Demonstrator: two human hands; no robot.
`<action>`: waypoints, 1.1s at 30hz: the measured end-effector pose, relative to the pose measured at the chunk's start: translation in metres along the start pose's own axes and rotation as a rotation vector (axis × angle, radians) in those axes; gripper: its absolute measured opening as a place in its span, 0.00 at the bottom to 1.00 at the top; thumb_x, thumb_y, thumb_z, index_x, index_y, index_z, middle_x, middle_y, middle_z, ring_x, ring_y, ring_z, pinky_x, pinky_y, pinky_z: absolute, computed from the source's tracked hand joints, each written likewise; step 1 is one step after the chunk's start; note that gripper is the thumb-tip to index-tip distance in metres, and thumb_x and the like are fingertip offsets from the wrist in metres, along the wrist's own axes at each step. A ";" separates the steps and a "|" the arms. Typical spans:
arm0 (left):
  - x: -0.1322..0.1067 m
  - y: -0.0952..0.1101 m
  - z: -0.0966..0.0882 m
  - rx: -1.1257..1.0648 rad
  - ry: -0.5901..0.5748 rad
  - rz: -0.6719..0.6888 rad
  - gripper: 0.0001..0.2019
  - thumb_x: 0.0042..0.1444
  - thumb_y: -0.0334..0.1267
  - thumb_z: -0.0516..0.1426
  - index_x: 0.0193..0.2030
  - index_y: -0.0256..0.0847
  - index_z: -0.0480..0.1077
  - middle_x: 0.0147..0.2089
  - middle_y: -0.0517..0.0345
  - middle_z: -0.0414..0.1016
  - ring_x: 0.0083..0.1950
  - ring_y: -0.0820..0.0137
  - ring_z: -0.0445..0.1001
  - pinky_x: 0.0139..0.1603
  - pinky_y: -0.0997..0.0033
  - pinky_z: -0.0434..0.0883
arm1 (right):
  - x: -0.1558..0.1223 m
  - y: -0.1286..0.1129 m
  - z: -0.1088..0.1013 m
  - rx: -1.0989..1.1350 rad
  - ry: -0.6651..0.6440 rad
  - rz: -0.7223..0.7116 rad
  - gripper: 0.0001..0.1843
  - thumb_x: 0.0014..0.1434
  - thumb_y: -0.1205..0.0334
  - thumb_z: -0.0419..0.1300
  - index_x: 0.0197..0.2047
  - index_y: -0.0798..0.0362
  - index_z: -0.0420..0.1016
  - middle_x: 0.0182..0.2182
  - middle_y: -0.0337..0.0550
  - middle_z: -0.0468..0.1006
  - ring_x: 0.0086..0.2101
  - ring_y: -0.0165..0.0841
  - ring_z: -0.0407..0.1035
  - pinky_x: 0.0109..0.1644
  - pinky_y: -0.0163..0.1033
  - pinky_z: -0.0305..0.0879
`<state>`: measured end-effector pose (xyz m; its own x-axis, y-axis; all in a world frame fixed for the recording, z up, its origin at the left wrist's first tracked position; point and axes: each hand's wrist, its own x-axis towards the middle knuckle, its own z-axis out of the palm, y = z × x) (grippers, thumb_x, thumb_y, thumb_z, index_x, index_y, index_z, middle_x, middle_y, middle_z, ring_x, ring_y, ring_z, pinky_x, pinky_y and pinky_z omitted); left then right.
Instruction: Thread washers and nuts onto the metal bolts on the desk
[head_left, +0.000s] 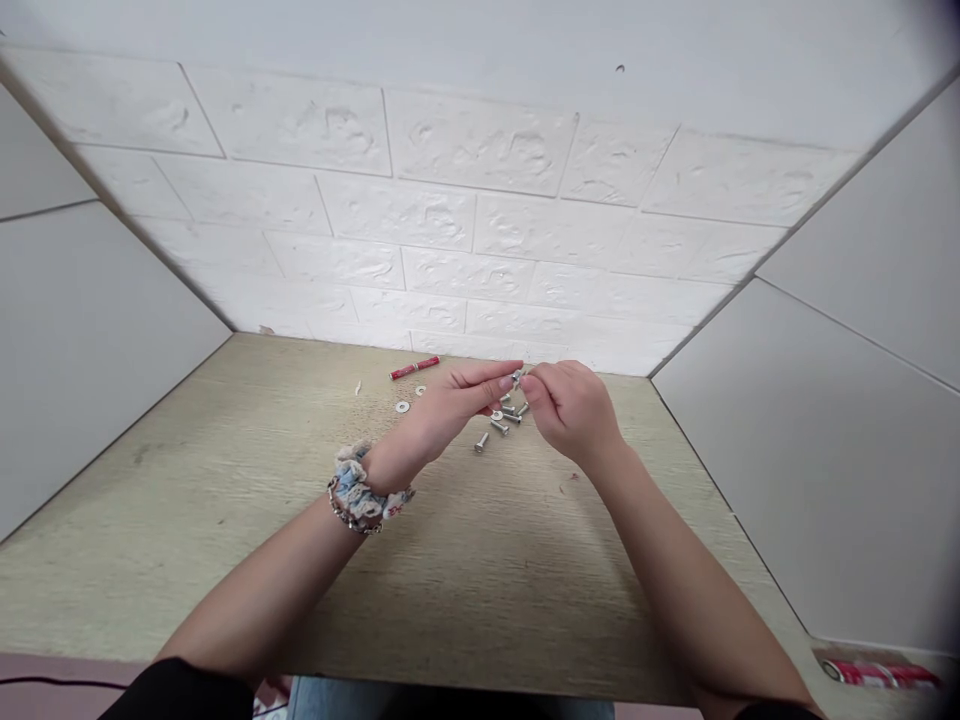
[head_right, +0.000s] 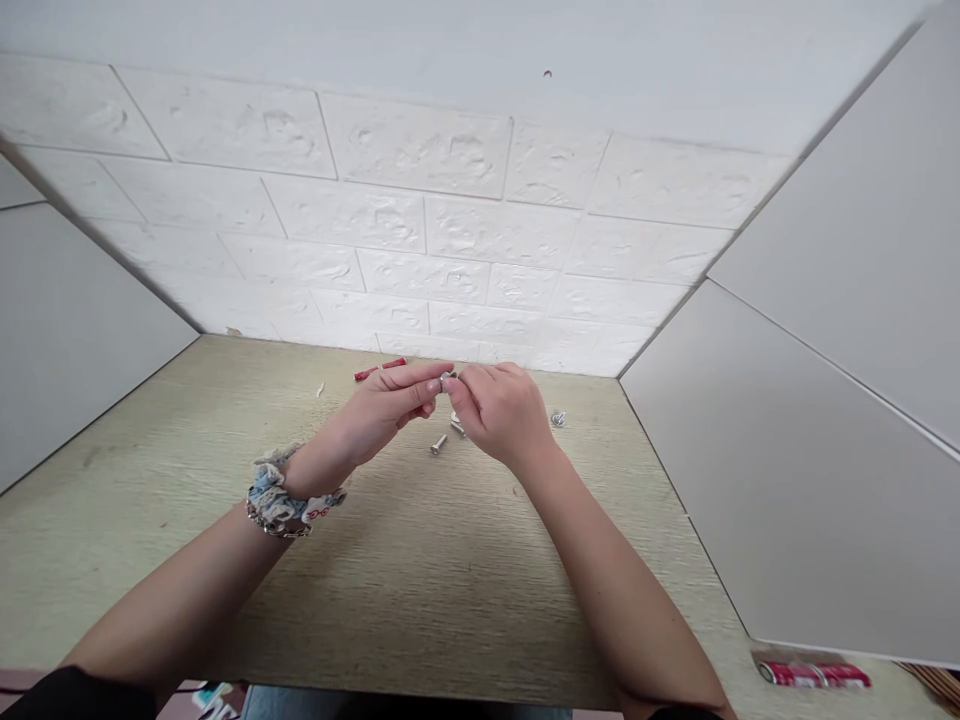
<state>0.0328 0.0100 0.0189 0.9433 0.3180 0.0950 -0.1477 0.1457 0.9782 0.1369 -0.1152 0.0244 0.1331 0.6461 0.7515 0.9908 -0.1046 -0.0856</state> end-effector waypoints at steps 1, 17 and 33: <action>0.000 0.000 0.000 0.000 -0.012 -0.012 0.14 0.49 0.41 0.60 0.44 0.45 0.74 0.38 0.57 0.74 0.29 0.79 0.62 0.34 0.74 0.64 | 0.000 0.000 0.000 0.001 -0.002 0.016 0.19 0.63 0.61 0.44 0.20 0.52 0.58 0.15 0.37 0.63 0.19 0.28 0.56 0.29 0.35 0.53; 0.003 -0.013 0.007 -0.593 -0.072 -0.409 0.06 0.55 0.31 0.55 0.29 0.32 0.69 0.29 0.58 0.70 0.23 0.86 0.63 0.24 0.87 0.64 | 0.001 -0.006 0.000 0.438 0.027 0.420 0.12 0.59 0.54 0.50 0.32 0.53 0.67 0.22 0.37 0.68 0.24 0.28 0.63 0.28 0.34 0.60; 0.005 -0.013 0.003 -0.716 -0.097 -0.386 0.05 0.54 0.28 0.53 0.31 0.31 0.70 0.26 0.58 0.71 0.24 0.82 0.67 0.28 0.83 0.67 | 0.003 0.007 0.011 0.750 -0.144 0.436 0.09 0.55 0.58 0.57 0.36 0.53 0.75 0.44 0.47 0.73 0.46 0.34 0.67 0.43 0.39 0.69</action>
<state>0.0403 0.0073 0.0069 0.9833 0.0453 -0.1761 0.0695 0.8015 0.5939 0.1448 -0.1058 0.0192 0.4551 0.7587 0.4661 0.5981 0.1274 -0.7913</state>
